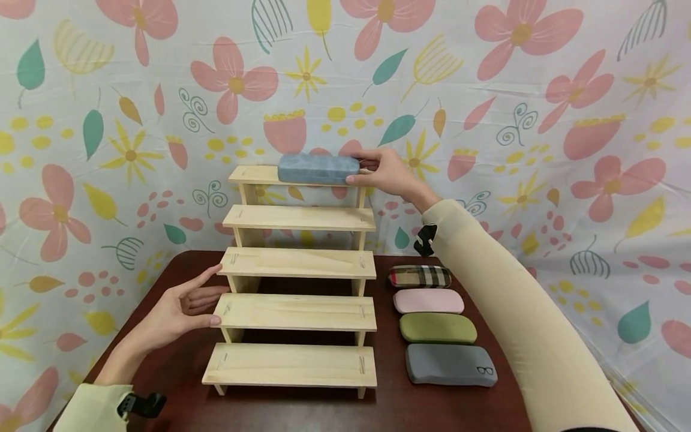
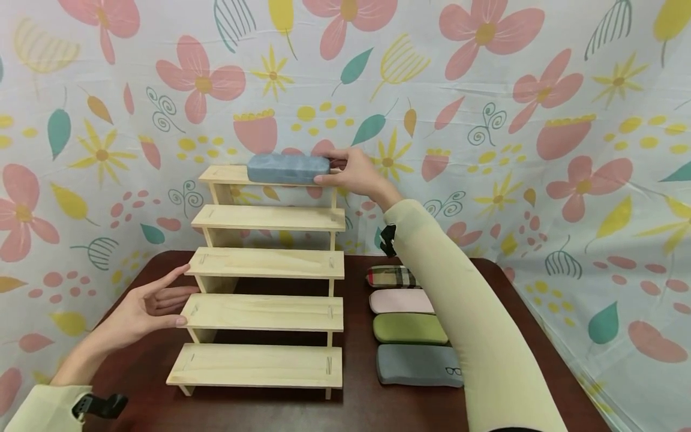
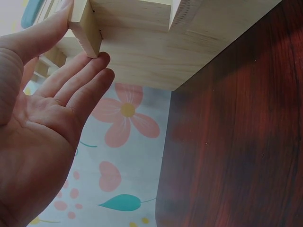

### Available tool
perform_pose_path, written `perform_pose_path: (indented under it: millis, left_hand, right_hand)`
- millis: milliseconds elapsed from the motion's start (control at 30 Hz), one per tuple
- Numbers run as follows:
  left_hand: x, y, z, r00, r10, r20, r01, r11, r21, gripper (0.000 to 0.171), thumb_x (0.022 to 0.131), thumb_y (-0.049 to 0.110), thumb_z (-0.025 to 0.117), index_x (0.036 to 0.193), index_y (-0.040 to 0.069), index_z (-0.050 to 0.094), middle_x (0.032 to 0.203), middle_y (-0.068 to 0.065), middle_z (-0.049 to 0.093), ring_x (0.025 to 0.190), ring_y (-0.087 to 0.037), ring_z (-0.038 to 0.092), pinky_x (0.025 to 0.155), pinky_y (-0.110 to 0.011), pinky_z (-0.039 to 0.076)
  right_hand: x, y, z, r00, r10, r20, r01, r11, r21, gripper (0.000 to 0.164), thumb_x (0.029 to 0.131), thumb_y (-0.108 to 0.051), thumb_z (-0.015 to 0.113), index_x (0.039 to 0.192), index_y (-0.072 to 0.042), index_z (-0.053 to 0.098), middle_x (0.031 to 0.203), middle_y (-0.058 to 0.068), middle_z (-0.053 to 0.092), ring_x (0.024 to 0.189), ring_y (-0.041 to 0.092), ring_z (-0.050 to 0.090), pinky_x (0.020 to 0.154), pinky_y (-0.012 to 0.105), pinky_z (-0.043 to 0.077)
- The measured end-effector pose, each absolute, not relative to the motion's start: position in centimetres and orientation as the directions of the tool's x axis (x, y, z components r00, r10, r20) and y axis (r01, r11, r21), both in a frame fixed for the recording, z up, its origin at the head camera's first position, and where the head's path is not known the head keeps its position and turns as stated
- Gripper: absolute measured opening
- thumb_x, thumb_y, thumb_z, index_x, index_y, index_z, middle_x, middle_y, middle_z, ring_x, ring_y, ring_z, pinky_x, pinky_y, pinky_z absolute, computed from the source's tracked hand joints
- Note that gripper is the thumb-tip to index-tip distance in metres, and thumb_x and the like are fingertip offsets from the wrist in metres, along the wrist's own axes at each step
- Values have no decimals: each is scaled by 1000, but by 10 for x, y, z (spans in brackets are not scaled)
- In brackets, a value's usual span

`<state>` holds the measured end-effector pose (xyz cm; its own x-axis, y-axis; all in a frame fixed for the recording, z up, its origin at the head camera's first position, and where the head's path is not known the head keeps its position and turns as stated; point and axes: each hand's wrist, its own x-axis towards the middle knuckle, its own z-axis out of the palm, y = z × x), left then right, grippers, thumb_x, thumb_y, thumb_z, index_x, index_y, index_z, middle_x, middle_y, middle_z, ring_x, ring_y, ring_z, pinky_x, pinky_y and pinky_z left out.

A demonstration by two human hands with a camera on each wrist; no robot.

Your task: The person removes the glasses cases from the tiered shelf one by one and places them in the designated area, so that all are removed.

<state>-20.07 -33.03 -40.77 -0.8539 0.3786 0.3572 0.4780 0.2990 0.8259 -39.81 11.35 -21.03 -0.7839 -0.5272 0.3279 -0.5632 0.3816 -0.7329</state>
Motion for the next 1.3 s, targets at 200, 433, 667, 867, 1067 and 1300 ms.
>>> perform_pose_path:
  millis: [200,433,667,867,1067,1300]
  left_hand:
    - [-201,-331,-408,-853,375,363,482,303,822,97,87,-6,83,167,12,32,138,-35,60,127,-12,64,99,-27,55]
    - [-201,-331,-409,-856,375,355,474,296,829,97,87,-6,83,168,11,31,138,-34,60,127,-12,64,100,-27,54]
    - [-201,-331,-408,-860,373,350,466,292,835,97,88,-6,83,168,12,31,137,-37,59,127,-12,64,99,-27,55]
    - [-201,-331,-408,-859,372,351,467,292,834,97,87,-6,83,167,11,32,137,-36,59,127,-12,64,100,-26,54]
    - [-201,-329,-407,-860,371,351,466,287,837,96,87,-7,83,167,11,32,137,-37,59,127,-11,64,99,-25,54]
    - [-200,-331,-407,-856,375,356,472,287,833,97,87,-7,83,167,9,32,138,-36,59,127,-12,64,100,-27,54]
  right_hand:
    - [-399,111,-207,-816,-513,265,-511,427,-746,74,89,-37,88,154,-17,58,135,9,67,122,23,64,96,39,51]
    - [-405,104,-205,-819,-532,214,-469,407,-784,74,90,-32,87,155,-15,56,141,11,62,123,23,62,100,39,50]
    - [-410,99,-204,-823,-531,200,-459,417,-784,75,91,-32,87,156,-14,54,146,10,56,124,24,58,101,39,49]
    - [-408,97,-204,-824,-526,210,-461,409,-787,71,91,-29,87,153,-13,57,142,10,59,121,24,60,99,38,50]
    - [-404,98,-205,-824,-511,245,-476,390,-789,64,91,-25,86,149,-13,62,141,11,61,121,23,60,99,37,50]
    - [-397,108,-210,-799,-523,298,-505,313,-804,62,92,-20,86,148,-11,63,139,9,63,119,23,60,97,36,51]
